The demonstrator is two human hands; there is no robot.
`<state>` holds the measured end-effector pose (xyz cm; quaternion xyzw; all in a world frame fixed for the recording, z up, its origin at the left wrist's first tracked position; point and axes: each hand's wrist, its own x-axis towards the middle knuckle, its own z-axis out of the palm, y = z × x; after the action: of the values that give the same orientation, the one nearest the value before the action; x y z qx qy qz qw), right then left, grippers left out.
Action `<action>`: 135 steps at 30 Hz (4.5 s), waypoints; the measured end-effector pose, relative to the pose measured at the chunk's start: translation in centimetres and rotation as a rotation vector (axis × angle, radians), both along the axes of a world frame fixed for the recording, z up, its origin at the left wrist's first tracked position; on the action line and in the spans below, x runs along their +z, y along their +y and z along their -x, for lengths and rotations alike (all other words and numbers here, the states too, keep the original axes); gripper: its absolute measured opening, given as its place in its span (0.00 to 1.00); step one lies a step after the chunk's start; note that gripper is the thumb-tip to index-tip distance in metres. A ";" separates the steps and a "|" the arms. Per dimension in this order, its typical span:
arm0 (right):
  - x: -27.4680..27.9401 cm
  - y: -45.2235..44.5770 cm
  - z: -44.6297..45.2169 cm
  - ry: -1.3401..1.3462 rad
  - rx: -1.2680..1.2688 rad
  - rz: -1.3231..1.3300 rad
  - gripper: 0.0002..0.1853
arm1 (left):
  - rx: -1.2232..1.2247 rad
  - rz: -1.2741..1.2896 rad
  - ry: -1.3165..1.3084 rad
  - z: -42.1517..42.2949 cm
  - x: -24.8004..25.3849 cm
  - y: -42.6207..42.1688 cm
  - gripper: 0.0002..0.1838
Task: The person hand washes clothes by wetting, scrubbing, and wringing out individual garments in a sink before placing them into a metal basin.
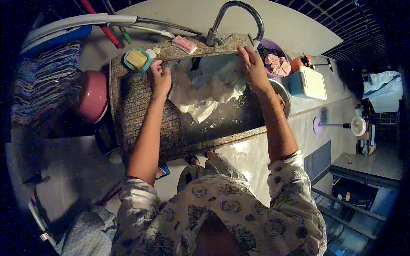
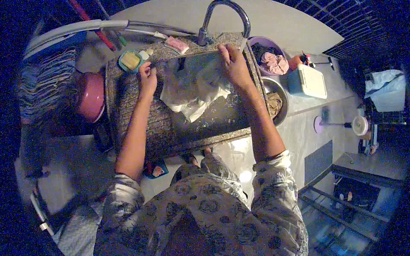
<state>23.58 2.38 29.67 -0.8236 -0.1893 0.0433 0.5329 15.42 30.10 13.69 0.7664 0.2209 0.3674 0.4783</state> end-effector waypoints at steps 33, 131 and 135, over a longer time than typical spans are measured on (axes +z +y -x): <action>4.6 -7.7 -3.0 -0.242 -0.358 -0.410 0.18 | -0.168 0.680 -0.239 5.2 18.5 3.8 0.13; -18.4 -5.4 3.0 0.656 0.497 -0.244 0.29 | -0.546 0.980 0.232 3.6 -1.2 -15.7 0.18; -16.6 -4.5 3.1 0.503 0.471 -0.335 0.29 | -0.739 0.899 0.286 1.1 -1.9 -13.9 0.17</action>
<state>20.52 -2.12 13.09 -0.6227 -0.2411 0.3340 0.6652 14.33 16.17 11.76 0.5570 0.1358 -0.0596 0.8172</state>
